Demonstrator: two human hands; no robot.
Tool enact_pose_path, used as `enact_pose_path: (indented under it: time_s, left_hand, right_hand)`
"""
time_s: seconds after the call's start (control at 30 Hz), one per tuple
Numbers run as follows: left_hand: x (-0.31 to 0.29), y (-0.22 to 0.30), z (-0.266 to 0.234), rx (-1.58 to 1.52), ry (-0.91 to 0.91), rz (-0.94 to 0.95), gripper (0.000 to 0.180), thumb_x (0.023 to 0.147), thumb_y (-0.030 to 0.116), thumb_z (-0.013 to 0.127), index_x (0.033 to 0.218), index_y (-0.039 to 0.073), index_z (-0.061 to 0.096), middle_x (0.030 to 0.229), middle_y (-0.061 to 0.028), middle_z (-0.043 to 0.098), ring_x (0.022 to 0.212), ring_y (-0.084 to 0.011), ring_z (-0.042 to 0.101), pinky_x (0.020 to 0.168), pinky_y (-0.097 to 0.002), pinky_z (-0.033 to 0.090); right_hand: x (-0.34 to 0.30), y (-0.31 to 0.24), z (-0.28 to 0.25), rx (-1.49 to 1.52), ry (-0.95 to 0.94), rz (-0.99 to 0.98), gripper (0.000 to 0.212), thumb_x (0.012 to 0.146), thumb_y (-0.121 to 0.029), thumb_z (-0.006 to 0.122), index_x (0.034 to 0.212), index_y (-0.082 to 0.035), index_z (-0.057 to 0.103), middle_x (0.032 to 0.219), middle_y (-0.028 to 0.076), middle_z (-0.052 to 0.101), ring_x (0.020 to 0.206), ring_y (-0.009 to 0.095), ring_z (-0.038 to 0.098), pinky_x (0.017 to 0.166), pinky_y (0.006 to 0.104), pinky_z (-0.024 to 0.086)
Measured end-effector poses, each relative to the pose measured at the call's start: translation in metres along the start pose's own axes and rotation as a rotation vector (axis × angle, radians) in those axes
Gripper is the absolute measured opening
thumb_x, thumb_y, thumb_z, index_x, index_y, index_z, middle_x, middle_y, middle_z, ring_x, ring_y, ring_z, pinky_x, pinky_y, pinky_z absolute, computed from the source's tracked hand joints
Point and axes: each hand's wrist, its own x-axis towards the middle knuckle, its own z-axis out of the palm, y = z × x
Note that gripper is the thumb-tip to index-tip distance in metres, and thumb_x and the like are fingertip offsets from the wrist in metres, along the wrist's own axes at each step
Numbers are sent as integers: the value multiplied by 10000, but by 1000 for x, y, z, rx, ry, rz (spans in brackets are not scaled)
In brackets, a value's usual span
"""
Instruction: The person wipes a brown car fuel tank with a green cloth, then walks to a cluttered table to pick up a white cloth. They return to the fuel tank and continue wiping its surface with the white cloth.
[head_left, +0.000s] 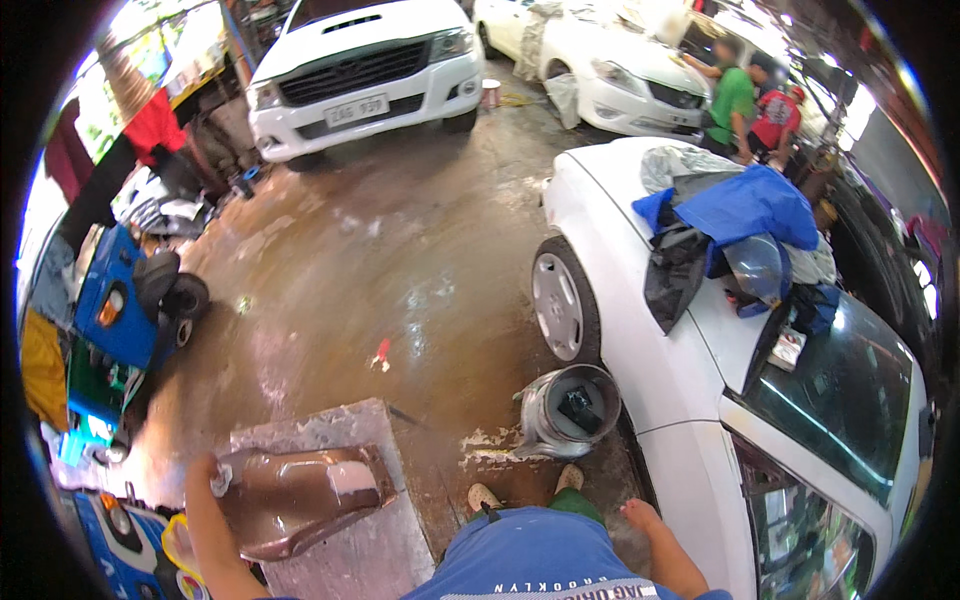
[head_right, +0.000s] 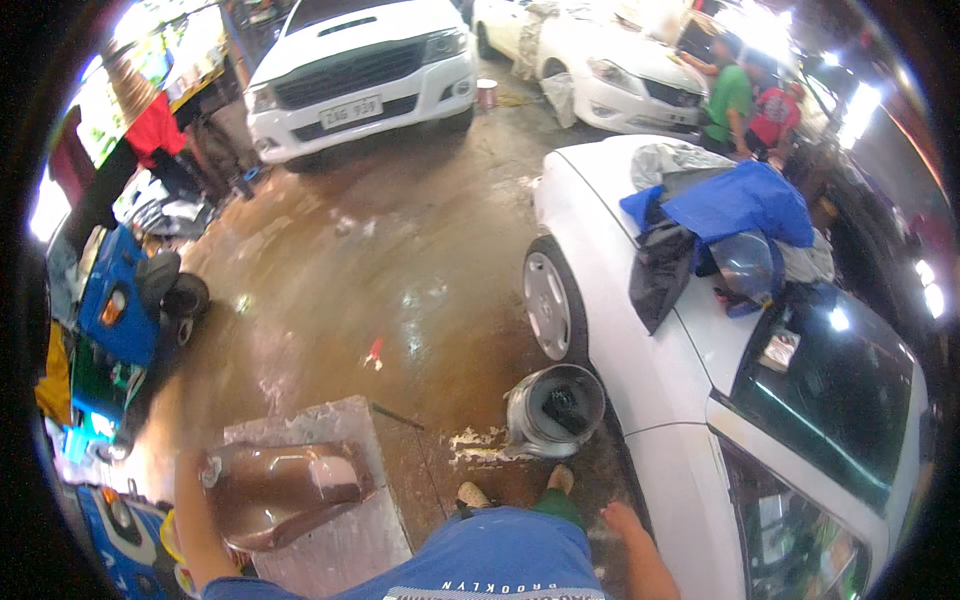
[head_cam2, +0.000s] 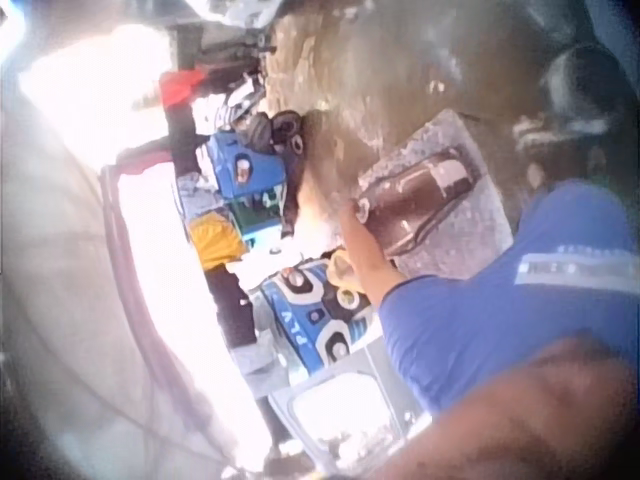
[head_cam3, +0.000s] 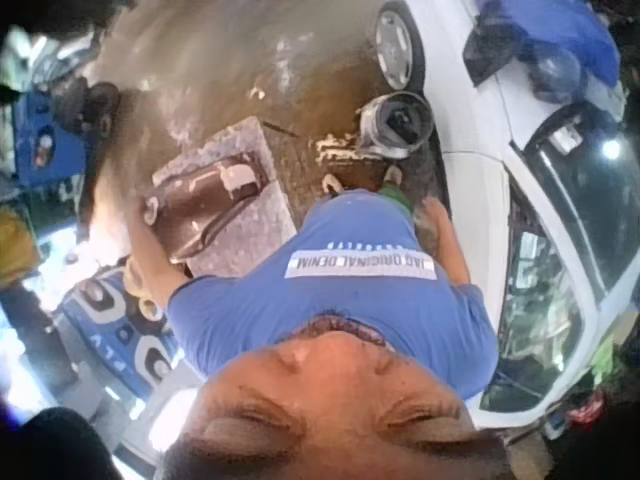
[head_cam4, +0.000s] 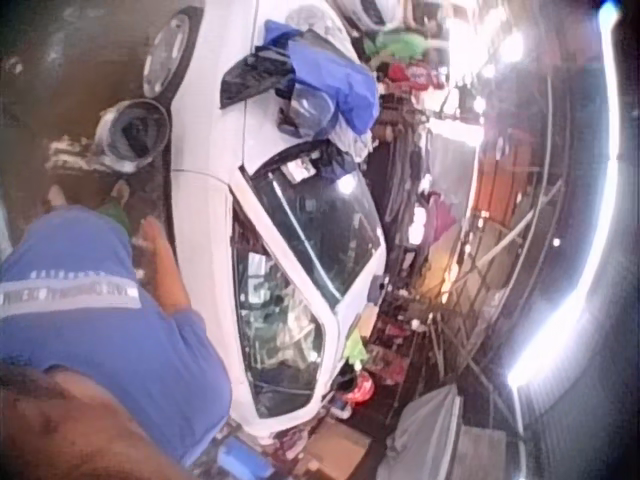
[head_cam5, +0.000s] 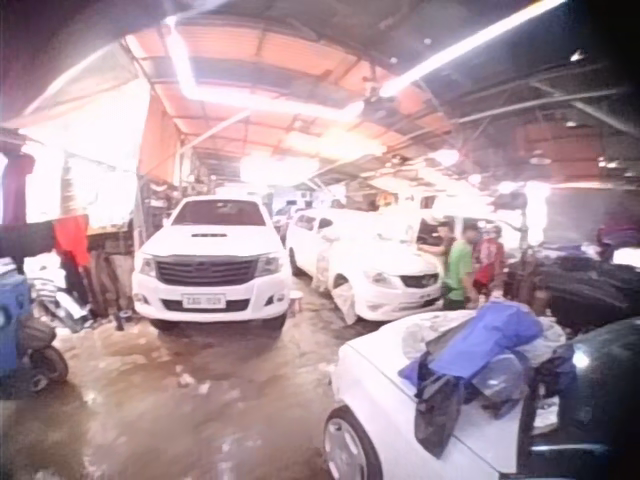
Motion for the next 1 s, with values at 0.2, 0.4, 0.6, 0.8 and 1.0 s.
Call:
enact_pose_path:
  time_s: [0.2,0.4,0.6,0.8,1.0]
  left_hand:
    - [-48,-7,-8,-411,409,-161,380,669,89,771,1046,91,730,1121,-190,704,1018,-335,684,864,-422,559]
    - [-130,-8,-35,-1584,537,-120,385,880,210,636,1255,131,600,1114,-71,670,929,-210,669,689,-400,563]
    - [-143,204,-162,-1991,304,491,323,979,399,592,1158,133,627,1030,-18,626,786,-150,607,680,-304,524]
    - [-147,398,-237,-2022,126,651,380,986,432,586,1169,100,597,1056,-24,632,849,-155,606,728,-315,534]
    - [-150,637,-247,-1246,368,647,782,972,465,581,1535,-1,302,1528,-228,408,1344,-351,480,1106,-425,398]
  right_hand:
    - [-28,14,17,-122,29,-305,421,1010,-343,470,923,11,679,998,215,700,995,403,649,841,469,516]
    - [-6,11,24,-190,-309,29,273,938,-253,532,915,-43,704,889,151,705,932,335,671,862,440,527]
    - [12,73,64,-378,190,-461,206,887,-189,556,907,-41,698,837,157,683,881,329,668,846,451,526]
    - [0,-35,-2,375,-102,192,495,958,-413,559,1207,6,647,1235,218,651,1183,385,593,1011,445,467]
    - [-54,-25,-7,307,-53,199,474,962,-382,546,1213,8,641,1234,212,653,1171,368,607,1002,420,473]
